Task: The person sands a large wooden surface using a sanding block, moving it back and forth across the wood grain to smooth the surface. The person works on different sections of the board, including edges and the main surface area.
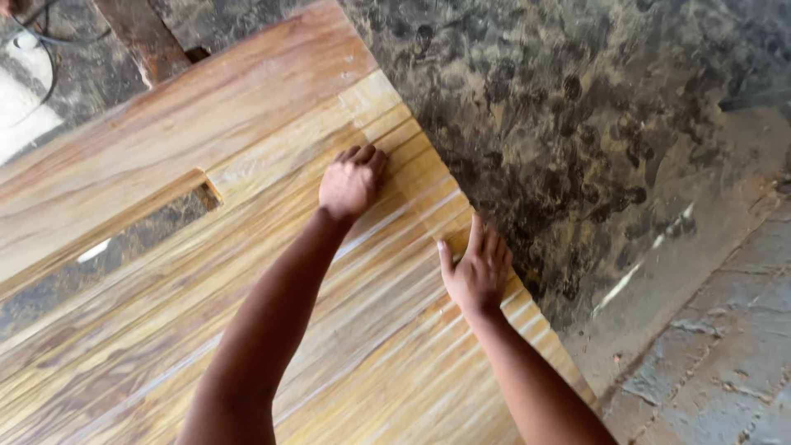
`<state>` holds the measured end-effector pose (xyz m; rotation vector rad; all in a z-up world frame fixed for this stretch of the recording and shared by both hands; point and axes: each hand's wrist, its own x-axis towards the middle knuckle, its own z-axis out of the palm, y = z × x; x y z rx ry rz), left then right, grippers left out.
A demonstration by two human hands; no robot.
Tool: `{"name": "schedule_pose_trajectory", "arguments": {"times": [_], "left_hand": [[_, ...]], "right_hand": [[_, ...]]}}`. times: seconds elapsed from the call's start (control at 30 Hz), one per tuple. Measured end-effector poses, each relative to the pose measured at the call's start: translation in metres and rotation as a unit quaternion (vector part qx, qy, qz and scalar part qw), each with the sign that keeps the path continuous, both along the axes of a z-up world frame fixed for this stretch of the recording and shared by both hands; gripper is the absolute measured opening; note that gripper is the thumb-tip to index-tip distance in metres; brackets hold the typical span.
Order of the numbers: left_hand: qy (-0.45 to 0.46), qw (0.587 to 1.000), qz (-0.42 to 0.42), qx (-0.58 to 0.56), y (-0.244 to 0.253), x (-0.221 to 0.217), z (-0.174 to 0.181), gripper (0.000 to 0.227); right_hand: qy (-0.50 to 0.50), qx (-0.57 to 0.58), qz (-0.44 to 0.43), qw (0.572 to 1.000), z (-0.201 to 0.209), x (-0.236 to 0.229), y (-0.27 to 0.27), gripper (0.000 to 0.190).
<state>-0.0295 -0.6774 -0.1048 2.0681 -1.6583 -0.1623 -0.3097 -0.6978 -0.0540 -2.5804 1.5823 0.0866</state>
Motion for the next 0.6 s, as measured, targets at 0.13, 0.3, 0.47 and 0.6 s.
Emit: {"name": "schedule_pose_trajectory", "arguments": {"times": [0.13,0.3,0.47,0.6], "left_hand": [[-0.025,0.999,0.028,-0.001,-0.083,-0.03,-0.003,0.031],[-0.034,0.998,0.025,0.042,-0.123,-0.038,0.009,0.024],[0.015,0.999,0.024,0.041,0.022,0.002,0.014,0.029],[-0.01,0.997,0.039,0.072,0.027,0.005,0.006,0.025]], "right_hand": [[0.009,-0.014,0.011,1.0,-0.01,-0.007,-0.016,0.09],[0.016,0.023,-0.007,1.0,-0.006,-0.005,-0.011,0.092],[0.0,-0.001,0.01,1.0,-0.001,-0.005,-0.012,0.089],[-0.018,-0.016,0.007,1.0,-0.005,-0.001,-0.003,0.087]]}}
